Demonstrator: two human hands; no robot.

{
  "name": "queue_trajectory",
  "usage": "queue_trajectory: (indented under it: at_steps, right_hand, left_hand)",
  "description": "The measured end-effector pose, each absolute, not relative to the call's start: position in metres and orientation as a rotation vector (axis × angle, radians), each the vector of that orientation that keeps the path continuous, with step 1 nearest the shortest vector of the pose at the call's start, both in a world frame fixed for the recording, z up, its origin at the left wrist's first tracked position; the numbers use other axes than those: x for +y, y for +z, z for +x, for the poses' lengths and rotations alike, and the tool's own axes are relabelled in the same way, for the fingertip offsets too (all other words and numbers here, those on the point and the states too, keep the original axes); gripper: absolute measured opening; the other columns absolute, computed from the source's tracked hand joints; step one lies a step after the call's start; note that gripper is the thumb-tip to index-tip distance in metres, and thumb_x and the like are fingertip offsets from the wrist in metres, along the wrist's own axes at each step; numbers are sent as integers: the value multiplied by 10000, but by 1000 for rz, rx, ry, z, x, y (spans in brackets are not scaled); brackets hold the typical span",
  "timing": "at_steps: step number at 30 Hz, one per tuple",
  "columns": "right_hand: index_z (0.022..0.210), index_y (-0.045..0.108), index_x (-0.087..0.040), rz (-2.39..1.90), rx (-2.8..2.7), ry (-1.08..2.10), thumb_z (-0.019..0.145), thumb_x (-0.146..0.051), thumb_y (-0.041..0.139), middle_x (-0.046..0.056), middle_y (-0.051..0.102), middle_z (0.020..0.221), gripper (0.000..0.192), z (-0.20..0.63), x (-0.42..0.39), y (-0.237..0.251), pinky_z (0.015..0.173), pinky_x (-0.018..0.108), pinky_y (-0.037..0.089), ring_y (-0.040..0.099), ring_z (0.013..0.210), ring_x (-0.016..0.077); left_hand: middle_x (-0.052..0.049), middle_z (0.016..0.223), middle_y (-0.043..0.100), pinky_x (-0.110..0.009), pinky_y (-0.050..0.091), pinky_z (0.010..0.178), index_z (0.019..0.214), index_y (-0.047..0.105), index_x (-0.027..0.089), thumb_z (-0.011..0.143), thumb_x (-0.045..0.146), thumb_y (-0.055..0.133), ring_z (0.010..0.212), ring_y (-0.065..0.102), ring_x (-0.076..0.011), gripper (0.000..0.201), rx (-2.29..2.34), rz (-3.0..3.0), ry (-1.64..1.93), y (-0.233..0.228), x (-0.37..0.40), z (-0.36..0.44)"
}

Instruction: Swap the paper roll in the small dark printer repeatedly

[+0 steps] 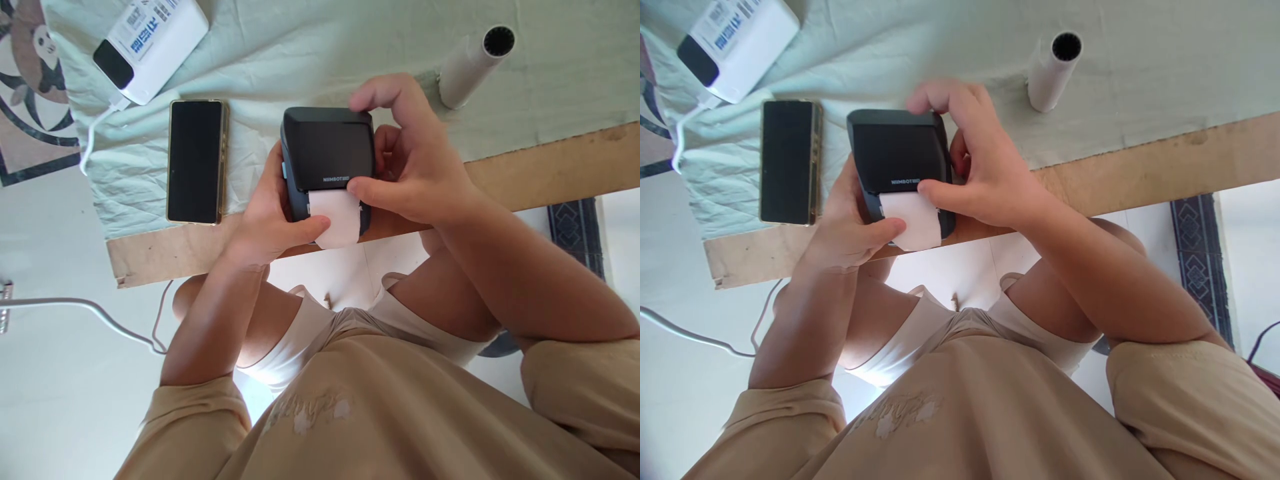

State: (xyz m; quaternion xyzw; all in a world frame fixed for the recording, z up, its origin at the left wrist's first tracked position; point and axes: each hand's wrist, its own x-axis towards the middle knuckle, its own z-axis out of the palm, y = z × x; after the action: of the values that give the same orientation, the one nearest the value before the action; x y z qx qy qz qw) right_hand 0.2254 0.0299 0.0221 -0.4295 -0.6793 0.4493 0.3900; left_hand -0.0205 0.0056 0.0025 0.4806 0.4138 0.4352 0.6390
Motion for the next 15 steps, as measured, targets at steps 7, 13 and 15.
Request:
queue_trajectory:
  at_steps: [7,13,15]
  right_hand:
    - [1570,520,-333,-918,-1689,1425,820,-628,962,71,686,1418,919,226,34,20,1079,447,612,703,1243,296]
    - [1530,560,-323,-906,-1694,1398,780,-888,935,93,686,1447,1011,222,35,19,1077,456,619,679,1337,337]
    - [1536,567,-328,-916,-1701,1390,773,-895,939,91,697,1413,1020,222,35,18,1046,446,628,685,1321,335]
  left_hand:
    - [-81,1379,805,-420,702,861,1549,685,370,850,551,966,1211,808,-350,775,746,1081,1060,-12,2,-21]
    - [-90,1404,809,-430,702,1009,1426,732,331,1037,582,845,1591,661,-373,477,796,940,1150,-2,-7,-7]
    - [-96,1373,826,-398,710,930,1426,756,316,1083,560,789,1573,686,-367,422,746,945,1163,0,-7,-6]
